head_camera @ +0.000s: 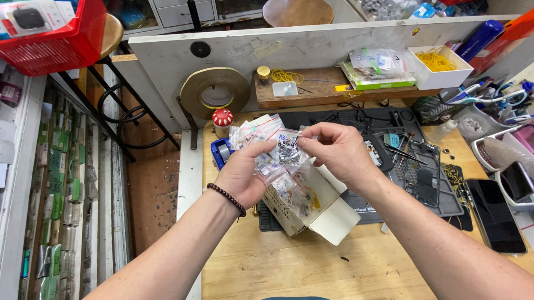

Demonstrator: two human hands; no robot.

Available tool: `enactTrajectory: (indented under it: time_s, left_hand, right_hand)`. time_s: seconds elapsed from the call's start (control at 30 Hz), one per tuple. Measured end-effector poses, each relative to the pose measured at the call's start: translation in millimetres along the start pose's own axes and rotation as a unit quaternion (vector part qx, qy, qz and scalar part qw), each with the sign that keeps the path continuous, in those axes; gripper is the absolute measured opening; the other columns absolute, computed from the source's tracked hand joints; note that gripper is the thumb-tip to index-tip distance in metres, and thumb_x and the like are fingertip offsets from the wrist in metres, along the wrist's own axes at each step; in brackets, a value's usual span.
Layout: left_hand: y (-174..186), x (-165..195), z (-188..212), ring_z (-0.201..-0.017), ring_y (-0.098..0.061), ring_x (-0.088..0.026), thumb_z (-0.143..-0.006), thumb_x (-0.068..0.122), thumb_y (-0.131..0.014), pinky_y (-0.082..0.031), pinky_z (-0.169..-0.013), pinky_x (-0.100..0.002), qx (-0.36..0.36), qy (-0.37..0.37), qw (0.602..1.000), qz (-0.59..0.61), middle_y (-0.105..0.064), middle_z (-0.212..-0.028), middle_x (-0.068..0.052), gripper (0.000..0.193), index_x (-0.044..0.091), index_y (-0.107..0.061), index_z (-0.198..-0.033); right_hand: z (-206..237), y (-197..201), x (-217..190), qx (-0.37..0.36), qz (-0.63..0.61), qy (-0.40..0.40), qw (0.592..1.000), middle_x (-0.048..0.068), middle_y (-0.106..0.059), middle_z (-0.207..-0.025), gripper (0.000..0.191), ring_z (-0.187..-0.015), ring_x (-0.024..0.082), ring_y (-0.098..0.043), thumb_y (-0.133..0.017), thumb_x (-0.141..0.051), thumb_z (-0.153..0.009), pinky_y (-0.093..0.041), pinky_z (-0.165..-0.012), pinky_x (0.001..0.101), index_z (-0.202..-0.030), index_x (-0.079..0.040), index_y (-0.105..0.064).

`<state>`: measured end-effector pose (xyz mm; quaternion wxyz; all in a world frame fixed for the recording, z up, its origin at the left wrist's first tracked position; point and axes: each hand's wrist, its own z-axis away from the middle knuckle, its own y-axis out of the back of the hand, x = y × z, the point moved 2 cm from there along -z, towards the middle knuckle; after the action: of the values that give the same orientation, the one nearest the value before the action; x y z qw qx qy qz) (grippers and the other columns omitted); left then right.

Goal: The person takes small clear plastic bags of parts out of a cardboard box on the workbench and places them in a pile on the bench, handling the bags one at a time and occasionally setting bags back into the box.

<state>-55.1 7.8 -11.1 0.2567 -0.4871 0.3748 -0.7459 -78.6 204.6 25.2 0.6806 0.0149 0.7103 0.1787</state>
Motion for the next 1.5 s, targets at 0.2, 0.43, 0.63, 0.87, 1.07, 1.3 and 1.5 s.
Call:
enactTrajectory:
  time_s: [0.2, 0.43, 0.63, 0.87, 1.07, 1.3, 1.5]
  left_hand:
    - [-1, 0, 1, -0.107, -0.071, -0.027, -0.092, 0.006, -0.061, -0.059, -0.098, -0.047, 0.010, 0.004, 1.000, 0.005, -0.071, -0.119, -0.013, 0.034, 0.002, -0.061, -0.126]
    - [-1, 0, -2, -0.110, -0.070, -0.029, -0.092, 0.005, -0.060, -0.058, -0.099, -0.048, 0.007, 0.002, 1.000, 0.003, -0.071, -0.121, -0.015, 0.035, 0.002, -0.061, -0.127]
    - [-1, 0, 1, -0.110, -0.070, -0.028, -0.093, 0.006, -0.059, -0.057, -0.100, -0.047, 0.012, 0.006, 1.000, 0.003, -0.071, -0.121, -0.014, 0.035, 0.001, -0.060, -0.127]
    - [-3, 1, 5, -0.108, -0.070, -0.029, -0.092, 0.006, -0.059, -0.059, -0.097, -0.047, 0.014, -0.004, 1.000, -0.008, -0.071, -0.120, -0.014, 0.034, 0.002, -0.060, -0.126]
    - [-5, 1, 5, -0.109, -0.071, -0.029, -0.093, 0.006, -0.059, -0.059, -0.097, -0.046, 0.027, 0.000, 1.000, -0.009, -0.071, -0.121, -0.015, 0.034, 0.001, -0.061, -0.126]
    - [0, -1, 4, -0.112, -0.070, -0.029, -0.093, 0.006, -0.059, -0.058, -0.099, -0.047, 0.027, 0.003, 1.000, -0.003, -0.070, -0.123, -0.015, 0.034, 0.001, -0.060, -0.126]
    - [4, -2, 3, -0.113, -0.069, -0.030, -0.093, 0.005, -0.059, -0.057, -0.100, -0.047, 0.027, 0.005, 1.000, 0.002, -0.070, -0.124, -0.016, 0.034, 0.001, -0.061, -0.127]
  right_hand:
    - [1, 6, 0, 0.020, 0.014, 0.020, 1.000, -0.002, -0.074, -0.084, 0.017, -0.072, 0.004, -0.063, -0.076, -0.021, -0.091, -0.054, -0.060, 0.0231, -0.101, -0.008, -0.078]
    - [-2, 10, 1, 0.024, 0.012, 0.031, 0.999, -0.003, -0.074, -0.086, 0.017, -0.072, 0.004, -0.064, -0.073, -0.020, -0.093, -0.055, -0.059, 0.0233, -0.104, -0.008, -0.078]
    - [-2, 10, 4, 0.019, -0.003, 0.018, 1.000, -0.003, -0.075, -0.088, 0.018, -0.075, 0.004, -0.065, -0.072, -0.020, -0.094, -0.055, -0.060, 0.0236, -0.105, -0.008, -0.078]
    - [0, 10, 1, 0.022, -0.034, 0.029, 0.999, -0.001, -0.074, -0.087, 0.019, -0.073, 0.005, -0.063, -0.072, -0.018, -0.094, -0.054, -0.060, 0.0240, -0.107, -0.005, -0.077]
    - [-1, 12, 0, 0.025, -0.067, -0.016, 0.997, -0.001, -0.073, -0.087, 0.017, -0.072, 0.005, -0.062, -0.071, -0.016, -0.094, -0.054, -0.059, 0.0249, -0.104, -0.004, -0.076]
    - [-2, 18, 7, 0.040, -0.113, -0.038, 0.992, 0.001, -0.071, -0.086, 0.014, -0.072, 0.007, -0.064, -0.068, -0.015, -0.095, -0.056, -0.061, 0.0261, -0.099, -0.002, -0.071]
    - [-9, 31, 9, 0.120, -0.130, -0.031, 0.984, 0.005, -0.068, -0.082, 0.014, -0.065, 0.011, -0.066, -0.068, -0.002, -0.088, -0.058, -0.056, 0.0279, -0.100, -0.004, -0.061]
